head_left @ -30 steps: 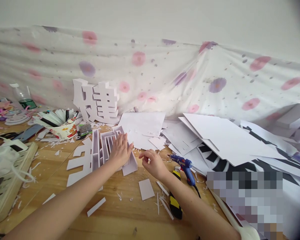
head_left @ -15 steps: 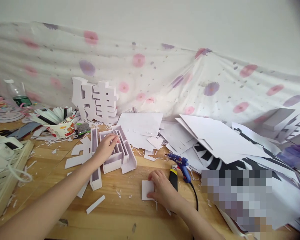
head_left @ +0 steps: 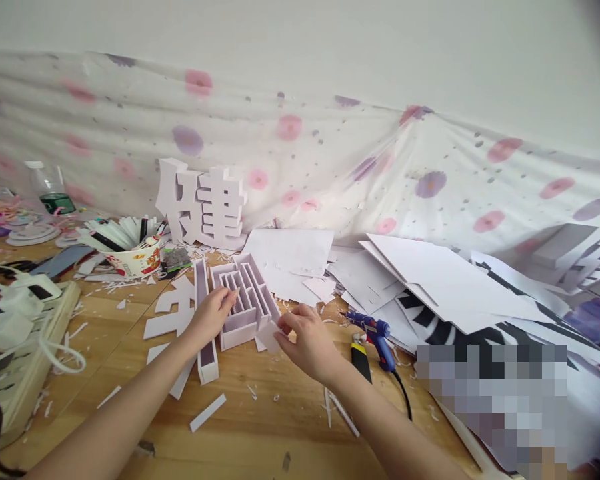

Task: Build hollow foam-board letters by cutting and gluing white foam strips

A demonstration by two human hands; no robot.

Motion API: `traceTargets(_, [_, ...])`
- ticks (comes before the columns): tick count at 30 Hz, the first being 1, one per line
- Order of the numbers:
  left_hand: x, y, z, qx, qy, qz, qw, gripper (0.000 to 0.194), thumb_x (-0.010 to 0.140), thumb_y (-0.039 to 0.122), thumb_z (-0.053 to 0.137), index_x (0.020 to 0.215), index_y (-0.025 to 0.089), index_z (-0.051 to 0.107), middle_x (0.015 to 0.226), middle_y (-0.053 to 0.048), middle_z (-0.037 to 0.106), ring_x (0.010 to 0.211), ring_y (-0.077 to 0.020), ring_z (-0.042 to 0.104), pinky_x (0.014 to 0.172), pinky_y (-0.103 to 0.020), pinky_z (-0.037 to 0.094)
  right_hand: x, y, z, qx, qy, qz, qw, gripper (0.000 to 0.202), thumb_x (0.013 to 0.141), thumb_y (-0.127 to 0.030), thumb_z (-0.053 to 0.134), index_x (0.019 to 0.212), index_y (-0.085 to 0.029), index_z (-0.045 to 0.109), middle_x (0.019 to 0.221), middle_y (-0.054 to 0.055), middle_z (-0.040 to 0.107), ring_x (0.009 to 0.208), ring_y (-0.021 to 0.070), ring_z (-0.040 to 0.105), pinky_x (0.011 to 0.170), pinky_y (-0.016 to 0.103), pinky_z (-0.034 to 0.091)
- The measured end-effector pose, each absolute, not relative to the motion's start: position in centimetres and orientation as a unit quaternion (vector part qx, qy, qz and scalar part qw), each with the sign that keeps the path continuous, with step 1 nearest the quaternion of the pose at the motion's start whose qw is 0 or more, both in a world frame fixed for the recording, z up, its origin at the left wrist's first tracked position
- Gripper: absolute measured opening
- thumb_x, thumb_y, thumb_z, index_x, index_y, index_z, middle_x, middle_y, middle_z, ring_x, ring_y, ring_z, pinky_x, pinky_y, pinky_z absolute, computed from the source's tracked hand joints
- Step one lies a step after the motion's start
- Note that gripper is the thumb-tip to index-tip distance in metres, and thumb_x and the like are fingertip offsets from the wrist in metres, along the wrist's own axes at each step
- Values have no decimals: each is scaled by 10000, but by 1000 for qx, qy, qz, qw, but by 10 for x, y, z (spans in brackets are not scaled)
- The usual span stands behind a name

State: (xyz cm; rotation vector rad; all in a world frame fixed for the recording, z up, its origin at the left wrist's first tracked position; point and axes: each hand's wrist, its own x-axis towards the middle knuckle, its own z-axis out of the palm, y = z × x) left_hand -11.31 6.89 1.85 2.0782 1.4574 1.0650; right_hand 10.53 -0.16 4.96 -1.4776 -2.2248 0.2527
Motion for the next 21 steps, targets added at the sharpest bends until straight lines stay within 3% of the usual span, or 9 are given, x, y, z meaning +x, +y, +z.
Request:
traceTargets(6, [-109,65,23,751,518,365,185,397,869,453,328,553,219,373,597,13,444,619,-162,492,607,-276,391,72,9,43,-615,-783,16,92,126,773,-215,546,777,-175,665,728,75,636,854,207,560,807,287,363])
traceTargets(21, [-106,65,20,761,515,362,156,314,852,417,399,611,216,421,627,5,496,639,-175,489,610,-293,382,57,14,30,-611,-786,-34,91,169,790,-215,507,745,-174,665,681,75,656,841,217,570,813,312,334])
